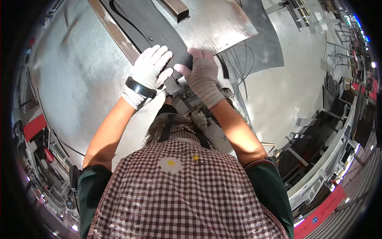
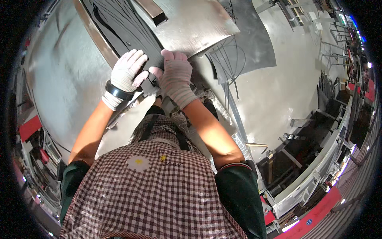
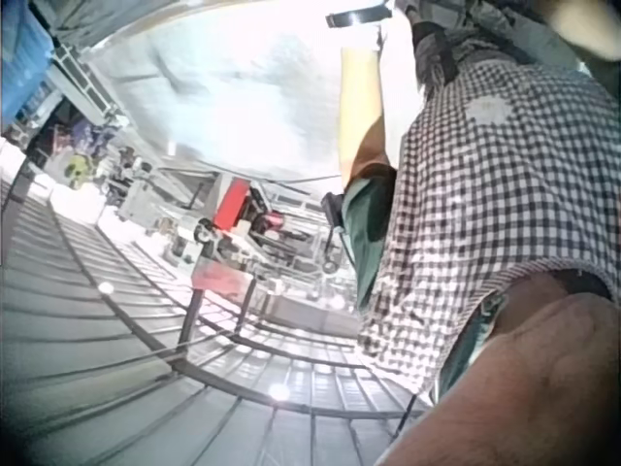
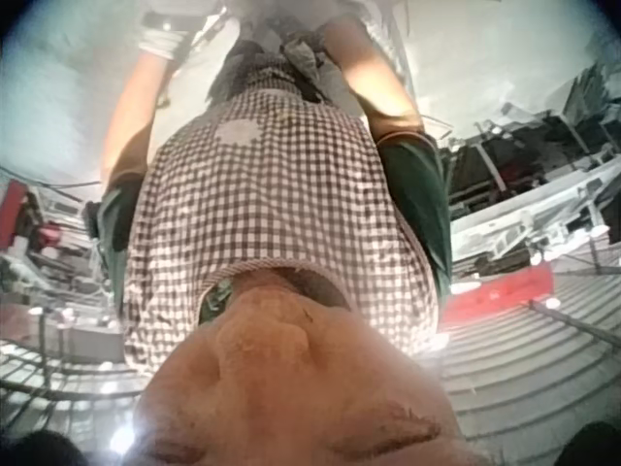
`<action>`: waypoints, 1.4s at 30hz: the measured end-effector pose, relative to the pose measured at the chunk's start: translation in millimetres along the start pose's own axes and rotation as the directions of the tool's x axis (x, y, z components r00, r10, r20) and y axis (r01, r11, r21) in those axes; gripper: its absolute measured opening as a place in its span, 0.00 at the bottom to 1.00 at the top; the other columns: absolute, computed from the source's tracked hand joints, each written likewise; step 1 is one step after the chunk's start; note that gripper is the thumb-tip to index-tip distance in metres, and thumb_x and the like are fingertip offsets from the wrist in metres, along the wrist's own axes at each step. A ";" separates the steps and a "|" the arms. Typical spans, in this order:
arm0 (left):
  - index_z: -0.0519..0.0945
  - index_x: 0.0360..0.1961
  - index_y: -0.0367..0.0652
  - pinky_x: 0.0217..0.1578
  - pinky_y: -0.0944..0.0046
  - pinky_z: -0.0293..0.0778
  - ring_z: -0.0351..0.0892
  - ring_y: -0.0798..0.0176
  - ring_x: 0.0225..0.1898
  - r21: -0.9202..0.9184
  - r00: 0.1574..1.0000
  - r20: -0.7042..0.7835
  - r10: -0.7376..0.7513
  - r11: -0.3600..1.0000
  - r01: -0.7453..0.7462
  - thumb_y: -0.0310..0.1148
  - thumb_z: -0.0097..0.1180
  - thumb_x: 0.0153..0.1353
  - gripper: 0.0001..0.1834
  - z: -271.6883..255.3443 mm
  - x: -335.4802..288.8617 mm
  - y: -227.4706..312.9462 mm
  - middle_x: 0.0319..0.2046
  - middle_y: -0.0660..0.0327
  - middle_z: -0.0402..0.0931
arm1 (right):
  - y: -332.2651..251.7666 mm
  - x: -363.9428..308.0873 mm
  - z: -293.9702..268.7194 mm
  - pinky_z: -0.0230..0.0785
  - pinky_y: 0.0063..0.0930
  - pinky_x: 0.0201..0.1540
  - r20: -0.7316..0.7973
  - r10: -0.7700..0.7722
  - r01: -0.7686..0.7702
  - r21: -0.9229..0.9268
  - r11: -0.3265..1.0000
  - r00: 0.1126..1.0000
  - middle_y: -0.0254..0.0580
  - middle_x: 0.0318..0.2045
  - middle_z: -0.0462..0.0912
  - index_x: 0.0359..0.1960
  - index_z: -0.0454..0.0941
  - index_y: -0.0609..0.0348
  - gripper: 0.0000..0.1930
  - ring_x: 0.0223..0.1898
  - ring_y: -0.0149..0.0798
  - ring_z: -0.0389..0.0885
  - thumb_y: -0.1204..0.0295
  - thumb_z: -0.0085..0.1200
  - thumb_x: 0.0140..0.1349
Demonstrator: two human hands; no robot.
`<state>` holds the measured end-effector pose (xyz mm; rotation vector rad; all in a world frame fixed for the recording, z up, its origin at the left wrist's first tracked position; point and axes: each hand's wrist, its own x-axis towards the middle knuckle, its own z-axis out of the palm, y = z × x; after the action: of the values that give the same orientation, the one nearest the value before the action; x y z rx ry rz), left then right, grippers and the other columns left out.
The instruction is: Organizing, aligning, and bundling flexible black strips on a metal assembly table using tape.
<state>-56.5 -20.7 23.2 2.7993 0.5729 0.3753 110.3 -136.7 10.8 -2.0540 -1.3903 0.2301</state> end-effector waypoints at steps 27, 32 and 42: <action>0.68 0.66 0.47 0.70 0.48 0.51 0.57 0.51 0.70 0.267 0.989 0.119 0.084 0.957 -0.113 0.44 0.52 0.61 0.31 -6.4 17.7 5.1 0.69 0.56 0.61 | 18.1 -24.1 8.0 0.69 0.46 0.49 -0.159 0.044 0.003 0.288 0.958 0.986 0.43 0.43 0.79 0.47 0.74 0.49 0.22 0.46 0.52 0.76 0.67 0.67 0.48; 0.65 0.68 0.45 0.70 0.48 0.50 0.55 0.48 0.71 0.187 0.938 0.298 0.177 0.953 -0.239 0.43 0.51 0.63 0.32 -3.8 22.1 -7.7 0.70 0.53 0.59 | 21.8 -36.1 10.0 0.69 0.44 0.53 -0.180 0.055 0.018 0.382 0.924 0.982 0.45 0.45 0.80 0.51 0.75 0.52 0.26 0.48 0.52 0.76 0.66 0.68 0.49; 0.65 0.67 0.44 0.70 0.48 0.50 0.55 0.47 0.71 0.144 0.901 0.333 0.277 0.930 -0.339 0.46 0.51 0.63 0.33 -5.3 30.6 -19.8 0.69 0.53 0.59 | 40.8 -30.4 -0.6 0.74 0.35 0.49 -0.049 0.008 0.012 0.403 0.915 0.999 0.47 0.44 0.83 0.49 0.79 0.56 0.23 0.44 0.47 0.81 0.66 0.68 0.51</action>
<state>-37.8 10.6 28.2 3.0596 0.0953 -0.0720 129.1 -173.4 -19.1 -1.7033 -1.1973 0.4251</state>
